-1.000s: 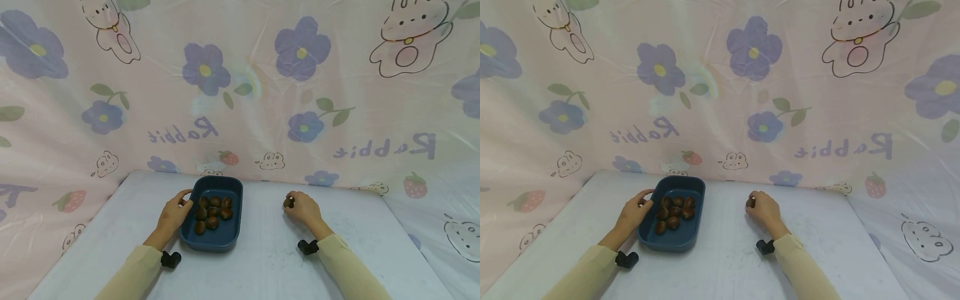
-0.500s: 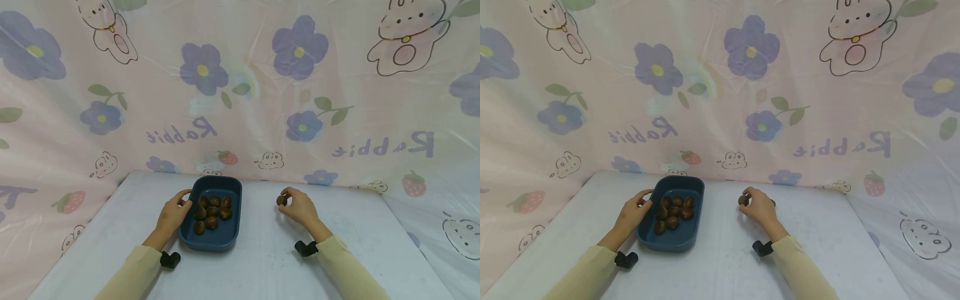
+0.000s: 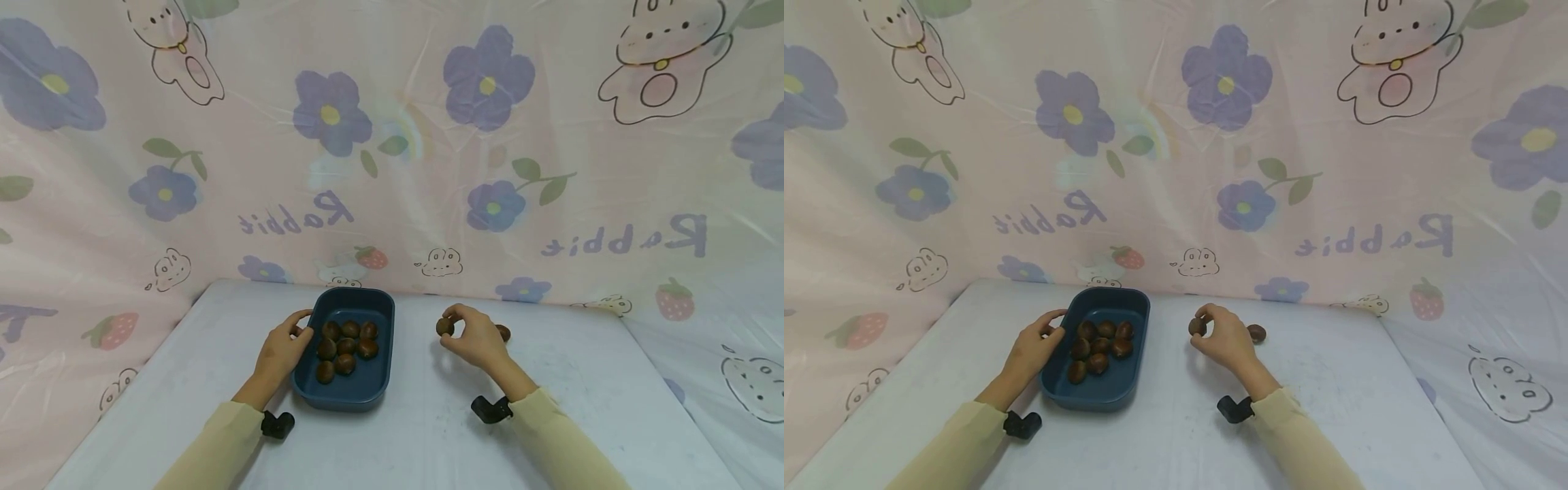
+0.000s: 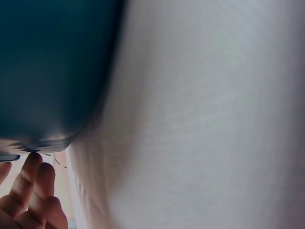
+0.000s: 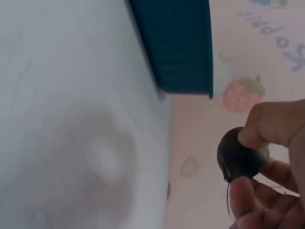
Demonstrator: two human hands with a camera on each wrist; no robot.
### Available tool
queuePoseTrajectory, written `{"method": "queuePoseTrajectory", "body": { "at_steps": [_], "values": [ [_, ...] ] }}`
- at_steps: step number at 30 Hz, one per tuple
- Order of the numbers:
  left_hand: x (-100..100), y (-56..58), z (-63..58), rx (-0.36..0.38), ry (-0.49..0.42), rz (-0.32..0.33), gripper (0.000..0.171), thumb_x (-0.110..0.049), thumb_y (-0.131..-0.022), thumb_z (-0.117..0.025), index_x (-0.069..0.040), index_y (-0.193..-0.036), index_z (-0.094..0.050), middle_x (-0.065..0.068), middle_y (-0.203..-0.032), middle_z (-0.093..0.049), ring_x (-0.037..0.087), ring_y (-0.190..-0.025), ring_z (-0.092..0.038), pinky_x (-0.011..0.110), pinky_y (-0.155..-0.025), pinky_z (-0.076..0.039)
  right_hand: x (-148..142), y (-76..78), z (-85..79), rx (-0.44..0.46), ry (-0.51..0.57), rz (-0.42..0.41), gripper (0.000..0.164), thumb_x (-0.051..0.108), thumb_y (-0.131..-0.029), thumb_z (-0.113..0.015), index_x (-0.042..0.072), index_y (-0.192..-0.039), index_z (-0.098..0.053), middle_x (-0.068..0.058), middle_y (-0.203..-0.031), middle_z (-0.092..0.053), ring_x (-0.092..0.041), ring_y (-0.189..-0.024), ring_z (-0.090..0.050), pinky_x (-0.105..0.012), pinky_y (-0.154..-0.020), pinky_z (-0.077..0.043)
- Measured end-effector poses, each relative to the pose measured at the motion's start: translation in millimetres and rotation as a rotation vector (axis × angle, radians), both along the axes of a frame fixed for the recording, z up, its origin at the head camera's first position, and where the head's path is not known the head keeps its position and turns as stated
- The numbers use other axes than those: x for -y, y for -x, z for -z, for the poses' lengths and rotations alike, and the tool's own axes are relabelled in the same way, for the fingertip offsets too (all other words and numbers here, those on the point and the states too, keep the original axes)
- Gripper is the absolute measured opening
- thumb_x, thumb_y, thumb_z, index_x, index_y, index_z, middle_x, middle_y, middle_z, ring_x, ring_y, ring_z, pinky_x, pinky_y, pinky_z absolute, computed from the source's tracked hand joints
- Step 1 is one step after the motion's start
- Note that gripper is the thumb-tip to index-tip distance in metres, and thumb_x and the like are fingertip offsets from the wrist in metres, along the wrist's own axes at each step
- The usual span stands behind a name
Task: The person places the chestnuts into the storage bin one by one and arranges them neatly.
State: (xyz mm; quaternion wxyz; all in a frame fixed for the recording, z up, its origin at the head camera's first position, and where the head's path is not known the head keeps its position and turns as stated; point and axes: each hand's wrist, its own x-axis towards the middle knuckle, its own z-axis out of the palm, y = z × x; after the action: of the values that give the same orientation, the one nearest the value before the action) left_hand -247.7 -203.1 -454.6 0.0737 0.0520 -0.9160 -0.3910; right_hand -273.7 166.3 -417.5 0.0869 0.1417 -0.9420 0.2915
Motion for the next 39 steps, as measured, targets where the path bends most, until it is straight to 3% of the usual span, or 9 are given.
{"method": "queuePoseTrajectory", "body": {
  "at_steps": [19, 27, 33, 39],
  "values": [
    [0, -0.7, -0.1, -0.003, -0.005, 0.006, 0.044, -0.032, -0.093, -0.05, -0.029, -0.137, -0.051, 0.005, -0.095, -0.064, 0.021, -0.081, -0.056, 0.03, -0.068, -0.042, 36, -11.9, -9.8, -0.082, 0.022, -0.106, 0.034, 0.018, -0.071, -0.072, 0.018, -0.105, -0.067, 0.003, -0.094, -0.066, -0.008, -0.061, -0.047, -0.024, -0.058, -0.041],
    [0, 0.3, 1.1, 0.0, -0.005, 0.005, 0.044, -0.033, -0.093, -0.05, -0.029, -0.137, -0.051, 0.005, -0.095, -0.065, 0.02, -0.08, -0.056, 0.03, -0.067, -0.042, 53, -15.5, -13.2, -0.09, 0.067, -0.164, 0.035, 0.017, -0.07, -0.072, 0.019, -0.105, -0.066, 0.005, -0.093, -0.067, -0.006, -0.055, -0.047, -0.023, -0.052, -0.041],
    [0, 0.4, 1.5, 0.002, -0.007, 0.005, 0.044, -0.033, -0.093, -0.05, -0.03, -0.137, -0.051, 0.005, -0.094, -0.065, 0.02, -0.078, -0.055, 0.03, -0.066, -0.042, 67, -17.5, -13.0, -0.085, 0.079, -0.221, 0.032, 0.018, -0.071, -0.072, 0.021, -0.102, -0.065, 0.008, -0.093, -0.067, -0.004, -0.053, -0.046, -0.022, -0.05, -0.04],
    [0, 0.1, 0.2, 0.004, 0.0, 0.001, 0.044, -0.033, -0.093, -0.05, -0.029, -0.137, -0.051, 0.005, -0.095, -0.065, 0.02, -0.08, -0.056, 0.03, -0.067, -0.042, 79, -19.8, -12.6, -0.019, 0.059, -0.286, 0.031, 0.02, -0.074, -0.071, 0.022, -0.104, -0.066, 0.009, -0.095, -0.067, -0.004, -0.052, -0.047, -0.022, -0.049, -0.041]
  ]
}}
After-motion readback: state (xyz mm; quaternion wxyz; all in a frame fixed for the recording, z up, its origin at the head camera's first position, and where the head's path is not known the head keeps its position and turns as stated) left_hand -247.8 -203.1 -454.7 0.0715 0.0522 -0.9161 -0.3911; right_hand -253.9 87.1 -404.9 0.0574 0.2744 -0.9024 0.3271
